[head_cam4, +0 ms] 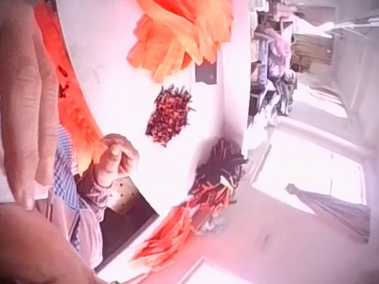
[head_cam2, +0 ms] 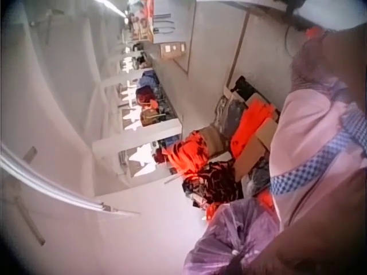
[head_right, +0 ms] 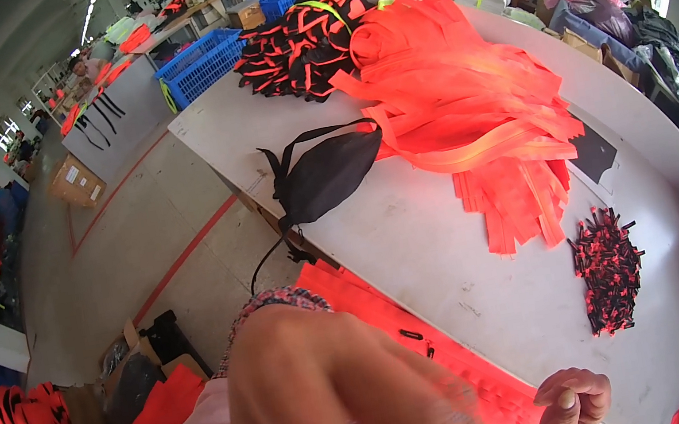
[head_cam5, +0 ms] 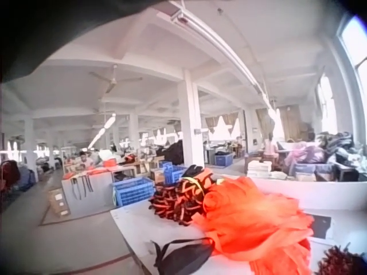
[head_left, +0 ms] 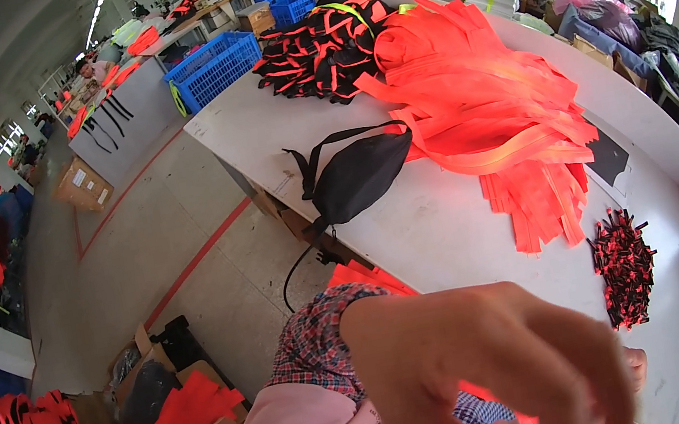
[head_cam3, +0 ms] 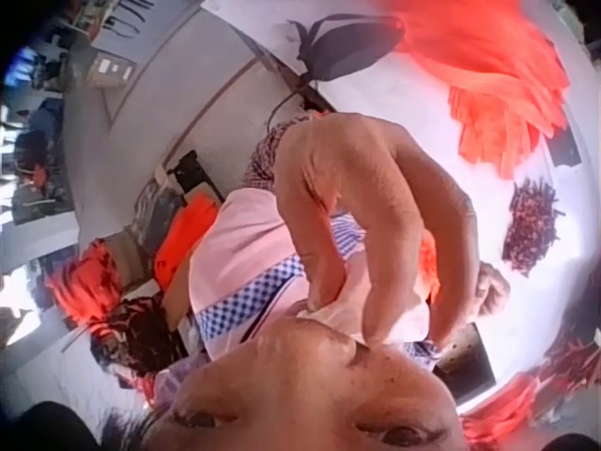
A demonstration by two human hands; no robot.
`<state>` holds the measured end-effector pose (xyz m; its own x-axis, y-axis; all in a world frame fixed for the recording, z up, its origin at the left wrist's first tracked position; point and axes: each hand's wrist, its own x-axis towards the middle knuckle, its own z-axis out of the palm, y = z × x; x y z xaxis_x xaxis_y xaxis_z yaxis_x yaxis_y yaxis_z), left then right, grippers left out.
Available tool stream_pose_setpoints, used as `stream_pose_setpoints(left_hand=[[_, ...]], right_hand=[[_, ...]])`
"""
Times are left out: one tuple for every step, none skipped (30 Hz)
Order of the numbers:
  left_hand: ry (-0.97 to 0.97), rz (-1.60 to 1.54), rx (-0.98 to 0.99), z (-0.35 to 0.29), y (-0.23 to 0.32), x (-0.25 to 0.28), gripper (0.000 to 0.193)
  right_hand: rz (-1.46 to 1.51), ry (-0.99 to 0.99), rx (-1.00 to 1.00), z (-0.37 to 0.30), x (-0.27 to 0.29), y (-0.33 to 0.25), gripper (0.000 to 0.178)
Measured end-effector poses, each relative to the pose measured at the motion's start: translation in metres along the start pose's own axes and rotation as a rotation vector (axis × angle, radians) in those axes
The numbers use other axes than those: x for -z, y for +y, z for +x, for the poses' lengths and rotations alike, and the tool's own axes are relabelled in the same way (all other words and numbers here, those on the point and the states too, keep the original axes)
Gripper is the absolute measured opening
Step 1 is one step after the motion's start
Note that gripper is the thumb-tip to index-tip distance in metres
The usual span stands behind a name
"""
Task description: Assembling zipper sliders onto red zipper tapes at a workstation.
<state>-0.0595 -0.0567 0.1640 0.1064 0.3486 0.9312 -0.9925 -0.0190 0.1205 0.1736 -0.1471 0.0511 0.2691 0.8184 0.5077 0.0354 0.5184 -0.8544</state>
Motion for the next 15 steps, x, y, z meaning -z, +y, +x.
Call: stream_pose_setpoints(left_hand=[[0.102,-0.017,-0.058,-0.001,-0.011,-0.009,0.024],[-0.015,-0.098,0.049,-0.005,-0.007,-0.002,0.025],[-0.081,-0.107,0.114,-0.006,-0.004,0.003,0.024],[-0.147,-0.112,0.179,-0.009,0.001,0.011,0.024],[-0.213,-0.112,0.244,-0.010,0.009,0.020,0.023],[-0.230,-0.078,0.164,-0.013,0.008,0.024,0.022],[-0.248,0.041,0.056,-0.014,0.010,0.027,0.020],[-0.252,0.164,-0.053,-0.013,0.011,0.029,0.018],[-0.243,0.283,-0.162,-0.011,0.013,0.030,0.016],[-0.251,0.447,-0.331,-0.009,0.011,0.029,0.016],[-0.275,0.451,-0.318,-0.007,0.013,0.029,0.015],[-0.298,0.454,-0.306,-0.004,0.010,0.028,0.015],[-0.321,0.458,-0.293,-0.003,0.013,0.027,0.015],[-0.255,0.339,-0.286,-0.003,0.003,0.024,0.014],[-0.256,0.211,-0.181,-0.004,0.003,0.024,0.015]], right_hand=[[-0.017,-0.004,0.012,0.000,-0.003,-0.004,0.017],[-0.036,-0.006,0.029,0.002,-0.006,-0.005,0.016],[-0.050,-0.036,0.038,0.004,-0.007,-0.007,0.017],[-0.045,-0.032,0.042,0.005,-0.010,-0.008,0.017],[-0.038,-0.023,0.048,0.006,-0.011,-0.008,0.018],[-0.052,-0.021,0.031,0.006,-0.012,-0.009,0.018],[-0.061,-0.022,0.009,0.006,-0.012,-0.010,0.019],[-0.063,-0.021,-0.002,0.006,-0.012,-0.009,0.019],[-0.053,-0.027,-0.003,0.005,-0.012,-0.007,0.020],[-0.057,-0.033,-0.017,0.003,-0.011,-0.005,0.020],[-0.064,-0.033,-0.023,0.001,-0.009,-0.003,0.021],[-0.056,-0.041,-0.029,-0.001,-0.009,0.001,0.022],[-0.033,0.007,-0.020,-0.003,-0.008,0.005,0.021],[-0.020,0.058,-0.011,-0.006,-0.009,0.010,0.021],[-0.028,0.098,-0.098,-0.008,-0.007,0.012,0.024]])
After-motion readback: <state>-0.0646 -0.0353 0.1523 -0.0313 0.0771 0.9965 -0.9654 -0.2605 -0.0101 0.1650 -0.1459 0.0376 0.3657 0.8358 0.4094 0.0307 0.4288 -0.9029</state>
